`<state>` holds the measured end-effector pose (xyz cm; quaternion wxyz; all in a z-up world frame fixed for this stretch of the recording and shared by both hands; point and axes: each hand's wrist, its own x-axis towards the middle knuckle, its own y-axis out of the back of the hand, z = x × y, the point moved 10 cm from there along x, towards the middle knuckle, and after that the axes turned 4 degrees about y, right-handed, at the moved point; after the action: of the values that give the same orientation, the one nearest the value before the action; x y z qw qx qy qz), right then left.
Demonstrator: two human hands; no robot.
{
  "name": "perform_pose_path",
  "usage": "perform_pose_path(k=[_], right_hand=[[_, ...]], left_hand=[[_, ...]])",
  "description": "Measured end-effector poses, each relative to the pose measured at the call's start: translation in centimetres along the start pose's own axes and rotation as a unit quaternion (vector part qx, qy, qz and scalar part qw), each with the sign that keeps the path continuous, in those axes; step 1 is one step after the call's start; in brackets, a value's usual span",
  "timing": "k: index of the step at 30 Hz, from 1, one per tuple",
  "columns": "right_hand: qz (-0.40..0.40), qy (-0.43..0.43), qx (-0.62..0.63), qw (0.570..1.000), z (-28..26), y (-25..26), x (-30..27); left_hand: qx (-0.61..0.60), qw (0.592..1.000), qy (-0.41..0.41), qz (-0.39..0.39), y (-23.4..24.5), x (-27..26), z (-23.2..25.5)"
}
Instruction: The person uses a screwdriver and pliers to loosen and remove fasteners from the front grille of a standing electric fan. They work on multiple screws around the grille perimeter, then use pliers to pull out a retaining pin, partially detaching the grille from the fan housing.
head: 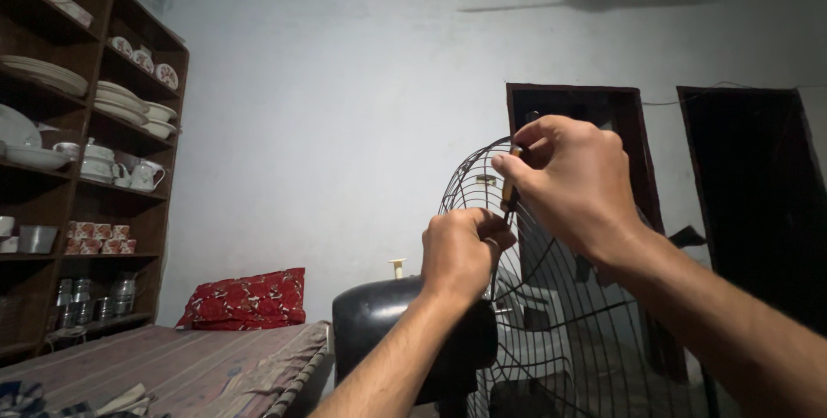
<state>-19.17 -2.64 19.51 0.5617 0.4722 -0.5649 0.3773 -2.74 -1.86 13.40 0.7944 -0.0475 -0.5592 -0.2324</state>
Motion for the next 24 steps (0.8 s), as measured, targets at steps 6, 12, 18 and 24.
perform_pose_path(k=[6, 12, 18, 24], right_hand=[[0.028, 0.042, 0.005, 0.999, -1.1, 1.1, -0.1], [0.001, 0.006, 0.043, 0.999, -0.2, 0.4, -0.1], [-0.01, 0.037, 0.058, 0.998, -0.4, 0.6, -0.2], [0.001, -0.011, 0.056, 0.998, 0.6, 0.8, -0.6]], left_hand=[[-0.004, 0.999, -0.019, 0.036, 0.7, -0.3, 0.6], [-0.002, 0.998, -0.019, 0.051, 0.8, 0.1, 0.7], [0.01, 1.0, -0.014, 0.003, -0.3, 0.3, 0.4], [0.004, 1.0, 0.002, -0.008, -0.8, 0.6, -0.1]])
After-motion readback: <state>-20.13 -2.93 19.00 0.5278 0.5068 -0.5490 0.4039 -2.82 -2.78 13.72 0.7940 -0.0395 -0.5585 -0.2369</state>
